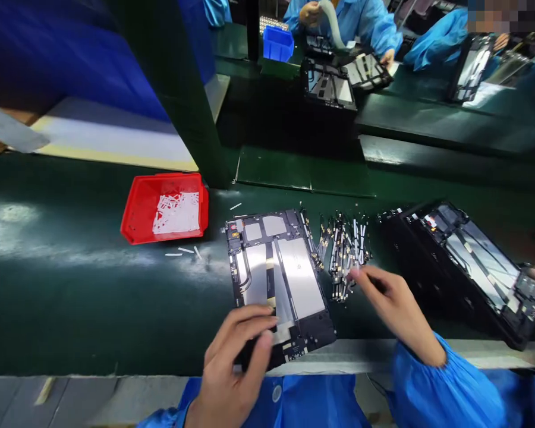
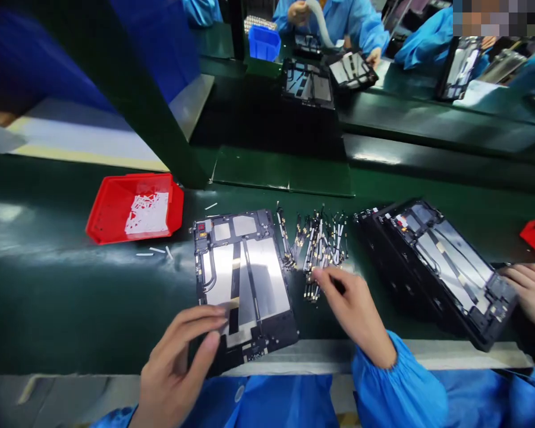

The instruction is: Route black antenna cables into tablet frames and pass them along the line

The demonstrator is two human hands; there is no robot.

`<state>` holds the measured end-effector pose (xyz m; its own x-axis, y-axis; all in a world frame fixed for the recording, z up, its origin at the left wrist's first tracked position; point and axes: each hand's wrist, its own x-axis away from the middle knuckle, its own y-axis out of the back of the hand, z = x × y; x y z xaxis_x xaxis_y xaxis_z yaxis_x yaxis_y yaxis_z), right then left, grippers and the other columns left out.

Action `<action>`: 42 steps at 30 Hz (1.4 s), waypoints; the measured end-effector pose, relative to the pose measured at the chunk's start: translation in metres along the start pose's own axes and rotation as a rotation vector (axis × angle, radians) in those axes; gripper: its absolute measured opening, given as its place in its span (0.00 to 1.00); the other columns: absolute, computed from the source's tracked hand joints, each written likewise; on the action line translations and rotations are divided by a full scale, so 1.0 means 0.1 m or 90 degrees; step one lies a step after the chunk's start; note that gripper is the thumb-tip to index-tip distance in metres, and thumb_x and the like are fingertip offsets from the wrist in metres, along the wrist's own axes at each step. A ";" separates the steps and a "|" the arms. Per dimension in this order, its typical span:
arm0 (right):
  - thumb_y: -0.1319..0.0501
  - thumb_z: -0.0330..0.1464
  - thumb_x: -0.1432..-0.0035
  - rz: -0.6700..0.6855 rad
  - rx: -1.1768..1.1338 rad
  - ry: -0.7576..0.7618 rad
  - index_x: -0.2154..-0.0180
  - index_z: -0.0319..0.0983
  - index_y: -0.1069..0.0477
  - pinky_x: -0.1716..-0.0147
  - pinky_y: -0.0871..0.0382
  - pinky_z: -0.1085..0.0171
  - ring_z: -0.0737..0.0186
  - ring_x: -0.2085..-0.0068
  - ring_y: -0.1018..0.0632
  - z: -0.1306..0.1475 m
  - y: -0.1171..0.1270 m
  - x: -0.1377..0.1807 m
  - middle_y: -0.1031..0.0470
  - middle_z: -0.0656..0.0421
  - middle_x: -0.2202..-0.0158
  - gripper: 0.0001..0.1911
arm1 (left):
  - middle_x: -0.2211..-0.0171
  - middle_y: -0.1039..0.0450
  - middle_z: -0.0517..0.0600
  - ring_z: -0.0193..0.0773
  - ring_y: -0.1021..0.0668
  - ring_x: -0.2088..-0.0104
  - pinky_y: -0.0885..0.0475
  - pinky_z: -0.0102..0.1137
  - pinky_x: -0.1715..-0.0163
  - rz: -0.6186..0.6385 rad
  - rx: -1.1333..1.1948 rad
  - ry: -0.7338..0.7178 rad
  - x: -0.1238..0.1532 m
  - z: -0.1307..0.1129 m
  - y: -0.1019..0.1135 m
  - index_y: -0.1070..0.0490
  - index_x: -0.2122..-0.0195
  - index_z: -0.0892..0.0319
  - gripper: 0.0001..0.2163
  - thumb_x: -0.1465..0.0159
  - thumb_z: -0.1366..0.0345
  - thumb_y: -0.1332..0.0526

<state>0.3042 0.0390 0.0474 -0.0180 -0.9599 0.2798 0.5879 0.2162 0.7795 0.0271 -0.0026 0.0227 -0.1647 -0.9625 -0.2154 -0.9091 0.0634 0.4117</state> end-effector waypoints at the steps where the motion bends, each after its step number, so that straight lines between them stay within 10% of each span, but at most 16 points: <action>1: 0.49 0.48 0.34 0.036 -0.058 0.027 0.68 0.38 0.24 0.69 0.35 0.67 0.62 0.69 0.26 0.11 -0.04 0.11 0.25 0.58 0.72 0.25 | 0.55 0.26 0.50 0.36 0.23 0.53 0.27 0.29 0.52 0.038 0.023 0.000 -0.05 -0.07 -0.01 0.28 0.51 0.53 0.13 0.35 0.72 0.40; 4: 0.41 0.45 0.38 0.235 -0.297 0.115 0.74 0.38 0.25 0.74 0.39 0.69 0.68 0.74 0.31 0.47 -0.22 0.35 0.29 0.62 0.78 0.20 | 0.63 0.23 0.50 0.35 0.21 0.63 0.24 0.28 0.61 0.121 0.164 0.041 -0.20 -0.24 -0.06 0.26 0.49 0.52 0.13 0.35 0.62 0.38; 8: 0.38 0.42 0.39 0.307 -0.387 0.139 0.75 0.37 0.27 0.73 0.42 0.70 0.70 0.74 0.33 0.75 -0.46 0.43 0.31 0.63 0.77 0.18 | 0.77 0.28 0.45 0.30 0.26 0.76 0.28 0.23 0.75 0.017 0.263 0.101 -0.27 -0.26 -0.11 0.22 0.65 0.55 0.04 0.39 0.63 0.33; 17: 0.37 0.43 0.41 0.400 -0.575 0.105 0.70 0.36 0.24 0.78 0.44 0.71 0.73 0.78 0.38 0.74 -0.49 0.28 0.36 0.65 0.80 0.16 | 0.75 0.24 0.41 0.29 0.24 0.77 0.28 0.24 0.73 0.018 0.561 0.219 -0.12 -0.07 -0.07 0.32 0.48 0.50 0.21 0.41 0.66 0.31; 28: 0.29 0.41 0.54 0.715 -0.781 -0.028 0.76 0.37 0.33 0.81 0.39 0.74 0.76 0.79 0.34 0.90 -0.68 0.26 0.32 0.63 0.76 0.18 | 0.80 0.22 0.46 0.37 0.21 0.73 0.28 0.33 0.67 0.089 0.550 0.140 0.03 0.05 0.00 0.24 0.62 0.53 0.12 0.44 0.55 0.30; 31: 0.31 0.38 0.49 0.648 -0.689 0.036 0.75 0.37 0.33 0.80 0.42 0.73 0.75 0.79 0.34 0.98 -0.61 0.29 0.34 0.64 0.79 0.15 | 0.73 0.21 0.47 0.36 0.21 0.71 0.26 0.31 0.66 0.043 0.485 0.158 0.09 0.11 0.11 0.25 0.56 0.52 0.17 0.43 0.50 0.33; 35: 0.38 0.38 0.39 0.342 -0.415 0.052 0.75 0.38 0.30 0.76 0.41 0.70 0.71 0.77 0.31 1.01 -0.58 0.33 0.30 0.62 0.79 0.14 | 0.64 0.23 0.48 0.31 0.22 0.66 0.25 0.23 0.66 -0.059 0.303 0.277 0.23 0.22 0.30 0.25 0.56 0.51 0.08 0.32 0.58 0.41; 42: 0.41 0.37 0.36 0.141 -0.230 0.111 0.65 0.42 0.27 0.69 0.35 0.69 0.67 0.71 0.26 1.05 -0.87 0.29 0.24 0.61 0.69 0.08 | 0.41 0.34 0.54 0.45 0.27 0.41 0.26 0.32 0.47 0.127 0.102 0.285 0.64 0.25 0.38 0.28 0.46 0.48 0.15 0.33 0.63 0.42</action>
<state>0.1675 0.0111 0.0464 0.2580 -0.9201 0.2947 0.8074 0.3729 0.4572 -0.0269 -0.0552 0.0027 -0.1930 -0.9436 0.2689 -0.9294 0.2637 0.2583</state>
